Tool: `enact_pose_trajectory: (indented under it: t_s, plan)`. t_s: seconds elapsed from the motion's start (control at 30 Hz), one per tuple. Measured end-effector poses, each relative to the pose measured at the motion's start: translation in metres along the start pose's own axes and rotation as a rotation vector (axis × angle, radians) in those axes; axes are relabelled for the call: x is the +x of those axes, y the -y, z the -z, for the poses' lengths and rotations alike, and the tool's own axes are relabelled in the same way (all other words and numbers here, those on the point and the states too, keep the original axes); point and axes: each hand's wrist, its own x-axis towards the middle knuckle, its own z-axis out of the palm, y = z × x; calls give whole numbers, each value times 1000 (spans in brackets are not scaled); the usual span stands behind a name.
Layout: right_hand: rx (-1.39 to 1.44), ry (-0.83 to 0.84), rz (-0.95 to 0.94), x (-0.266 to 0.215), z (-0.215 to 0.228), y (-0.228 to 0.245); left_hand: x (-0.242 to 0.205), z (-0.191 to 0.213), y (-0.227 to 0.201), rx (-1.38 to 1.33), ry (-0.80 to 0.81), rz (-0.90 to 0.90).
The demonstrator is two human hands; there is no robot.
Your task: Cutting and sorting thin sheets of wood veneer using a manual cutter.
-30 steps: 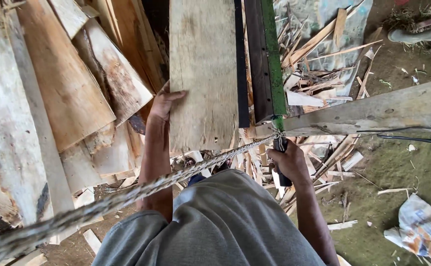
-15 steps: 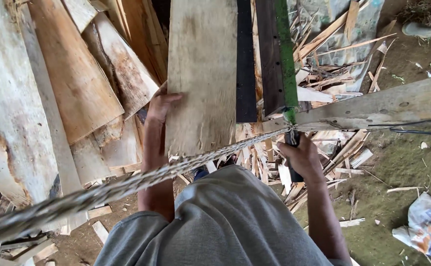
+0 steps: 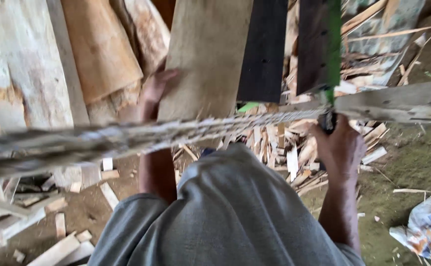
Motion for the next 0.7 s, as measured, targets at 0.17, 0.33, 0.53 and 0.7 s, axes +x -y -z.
enact_pose_trajectory:
  t_s: [0.17,0.33,0.53,0.7]
  plan:
    - [46,-490,347,-35,-21,1,40,-32,30,-115,227,-388]
    - [466,-507,582,-44,-71,59,42,-58,-9,-661,275,-184]
    - [1455,321,464,13,-148,81,84,-54,18,-193,227,-143]
    - [1934,427,9,11,-145,97,70,-87,-53,69,94,61]
